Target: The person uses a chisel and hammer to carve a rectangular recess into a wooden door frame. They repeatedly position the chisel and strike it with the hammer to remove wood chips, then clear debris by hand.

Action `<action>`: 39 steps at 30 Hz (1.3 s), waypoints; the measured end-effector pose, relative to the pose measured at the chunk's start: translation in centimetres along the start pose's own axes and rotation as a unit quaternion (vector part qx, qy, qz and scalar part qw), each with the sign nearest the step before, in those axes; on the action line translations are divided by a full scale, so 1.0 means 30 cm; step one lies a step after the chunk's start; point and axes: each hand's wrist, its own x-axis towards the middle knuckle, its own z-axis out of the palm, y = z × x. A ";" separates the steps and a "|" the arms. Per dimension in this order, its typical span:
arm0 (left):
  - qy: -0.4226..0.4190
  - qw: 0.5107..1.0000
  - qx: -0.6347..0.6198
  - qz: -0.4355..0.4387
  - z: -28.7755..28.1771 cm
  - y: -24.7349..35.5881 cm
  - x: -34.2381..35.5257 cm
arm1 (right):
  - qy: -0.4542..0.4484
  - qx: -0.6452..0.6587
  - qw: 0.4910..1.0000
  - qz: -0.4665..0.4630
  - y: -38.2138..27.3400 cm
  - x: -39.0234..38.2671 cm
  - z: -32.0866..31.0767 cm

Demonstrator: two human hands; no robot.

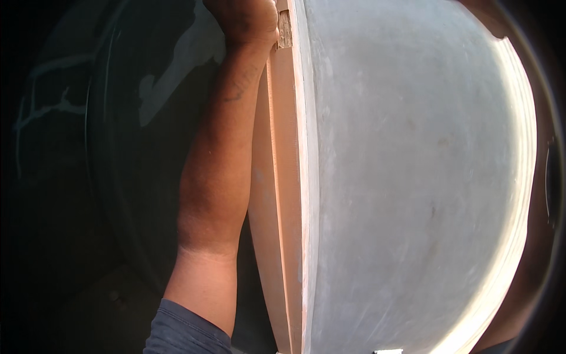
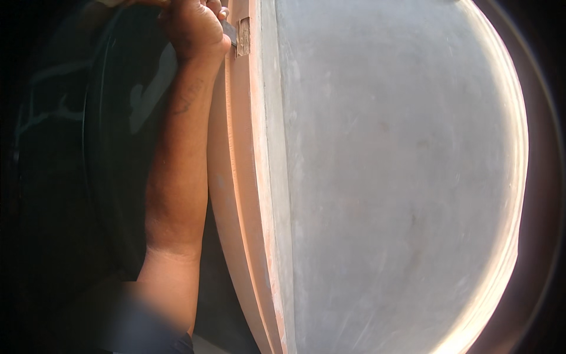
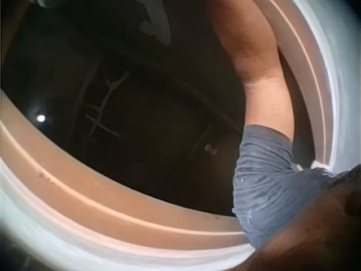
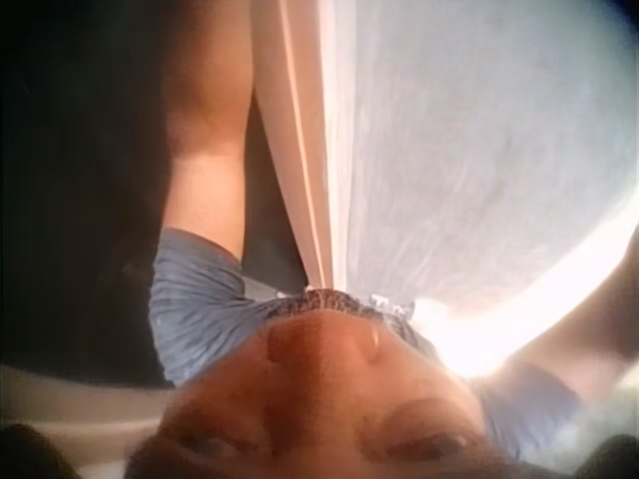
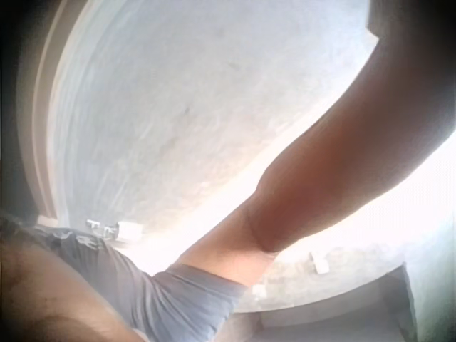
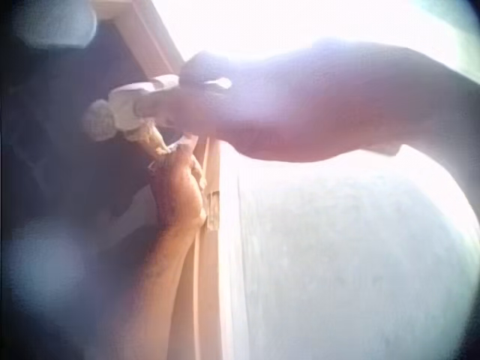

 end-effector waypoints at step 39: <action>0.005 0.995 -0.083 -0.060 0.148 0.201 0.017 | 0.021 -0.011 0.999 -0.028 0.048 -0.088 -0.105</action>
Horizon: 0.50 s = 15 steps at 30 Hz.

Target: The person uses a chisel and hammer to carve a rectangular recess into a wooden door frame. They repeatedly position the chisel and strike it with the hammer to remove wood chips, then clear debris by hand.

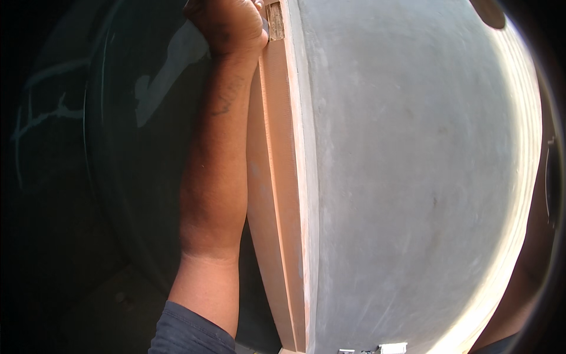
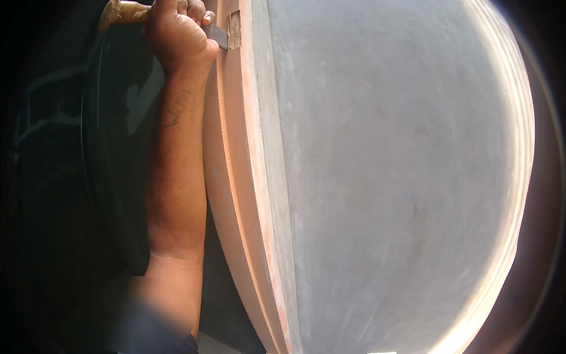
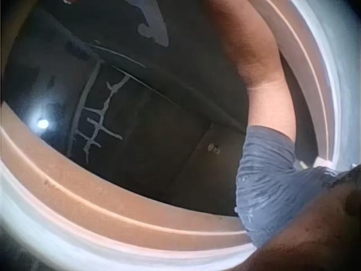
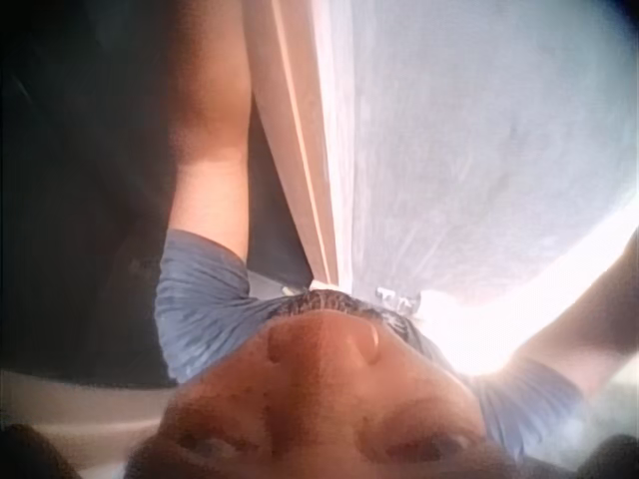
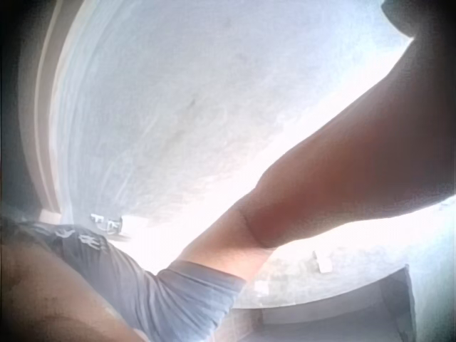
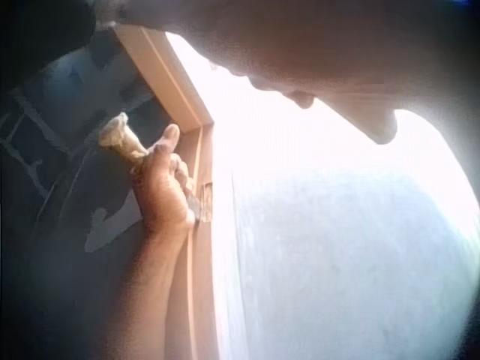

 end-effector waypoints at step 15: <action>-0.011 1.000 0.003 -0.022 0.001 -0.015 -0.043 | 0.011 -0.012 1.000 0.004 0.002 -0.003 0.008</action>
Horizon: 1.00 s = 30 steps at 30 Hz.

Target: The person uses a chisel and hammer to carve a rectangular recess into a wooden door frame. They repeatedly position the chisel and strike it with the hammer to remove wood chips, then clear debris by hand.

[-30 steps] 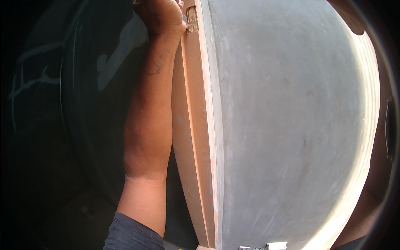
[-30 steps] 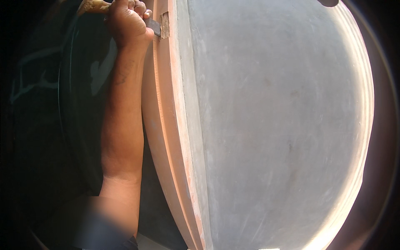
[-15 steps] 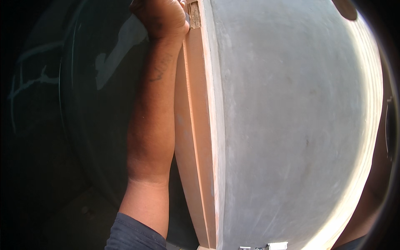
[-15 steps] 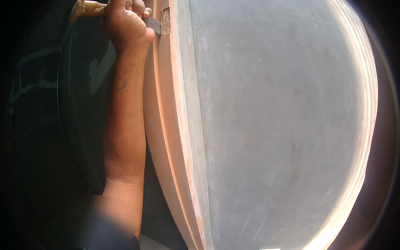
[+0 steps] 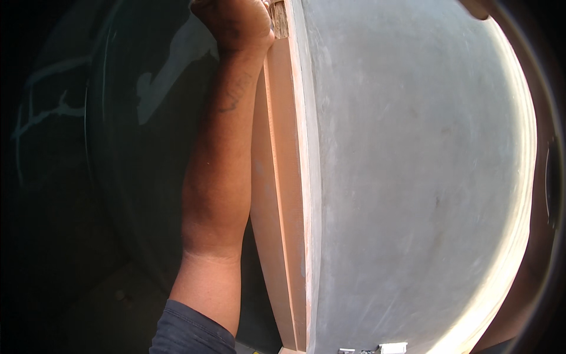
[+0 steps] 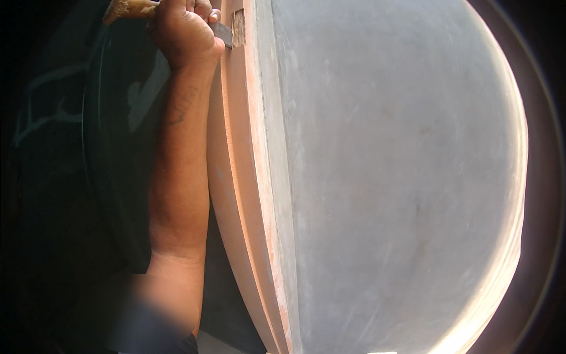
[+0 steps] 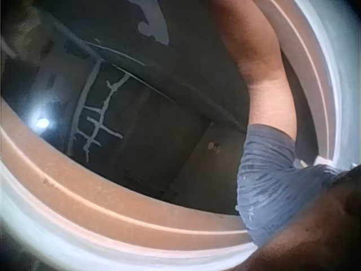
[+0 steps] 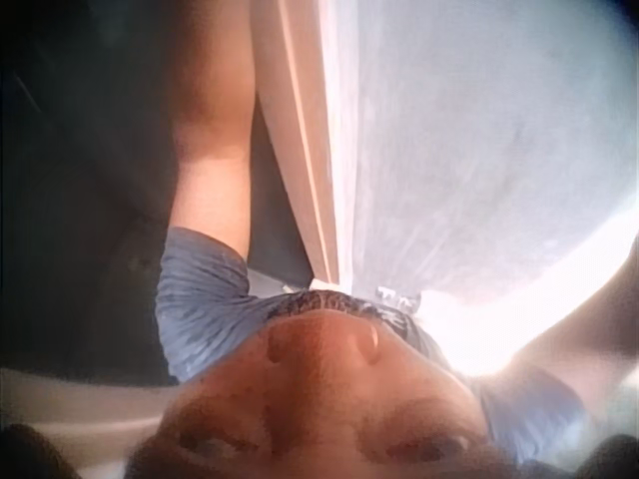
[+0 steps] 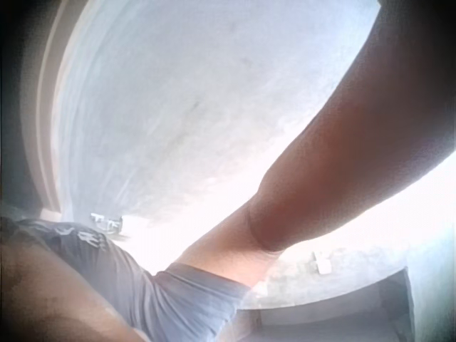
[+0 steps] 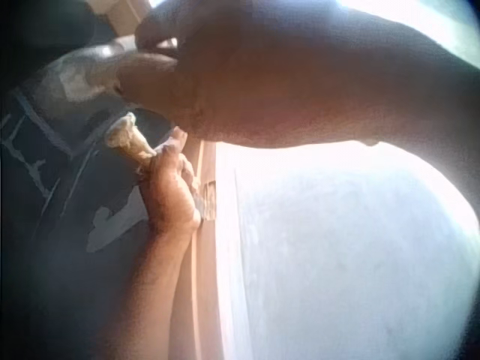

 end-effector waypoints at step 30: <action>0.017 0.998 0.002 0.060 -0.048 -0.050 0.013 | 0.037 -0.005 0.999 -0.004 0.041 -0.001 -0.088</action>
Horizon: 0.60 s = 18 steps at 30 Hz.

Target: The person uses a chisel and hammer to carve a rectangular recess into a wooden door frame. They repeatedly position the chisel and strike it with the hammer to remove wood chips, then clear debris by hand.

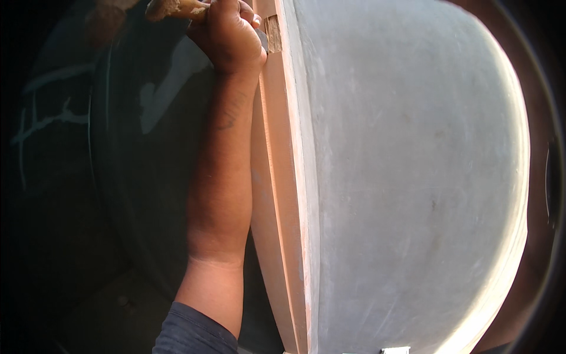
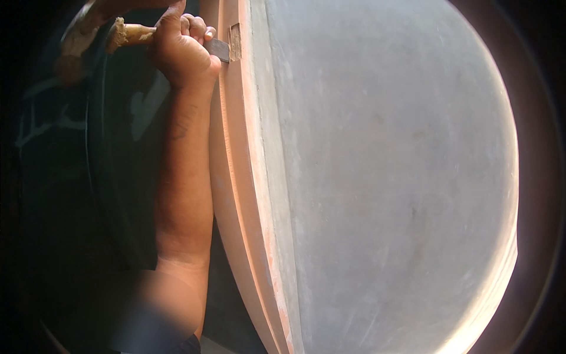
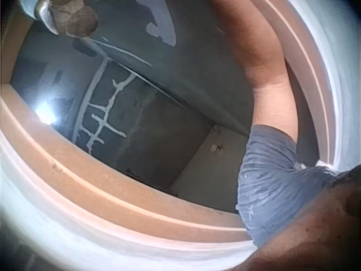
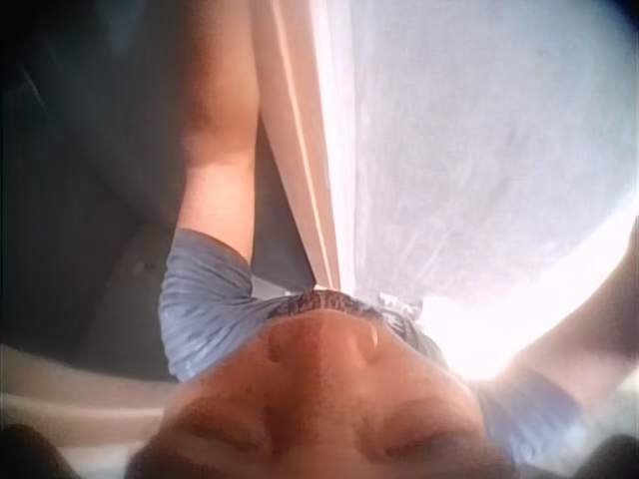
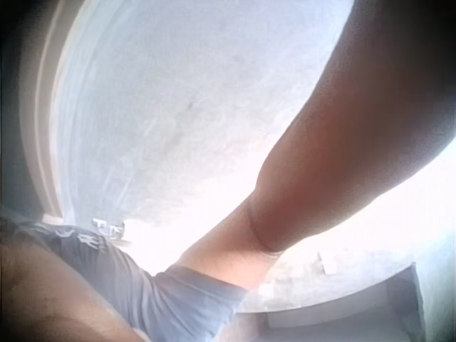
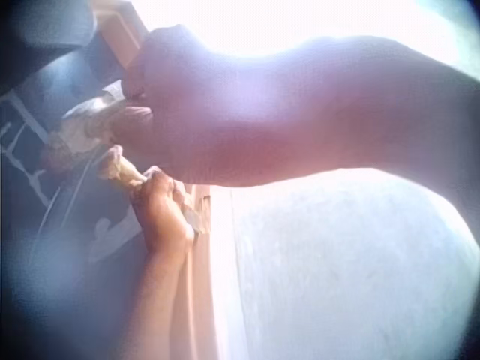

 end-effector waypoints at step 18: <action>0.013 0.994 -0.042 -0.103 0.022 0.073 0.122 | 0.056 0.166 0.985 -0.007 0.323 -0.077 0.057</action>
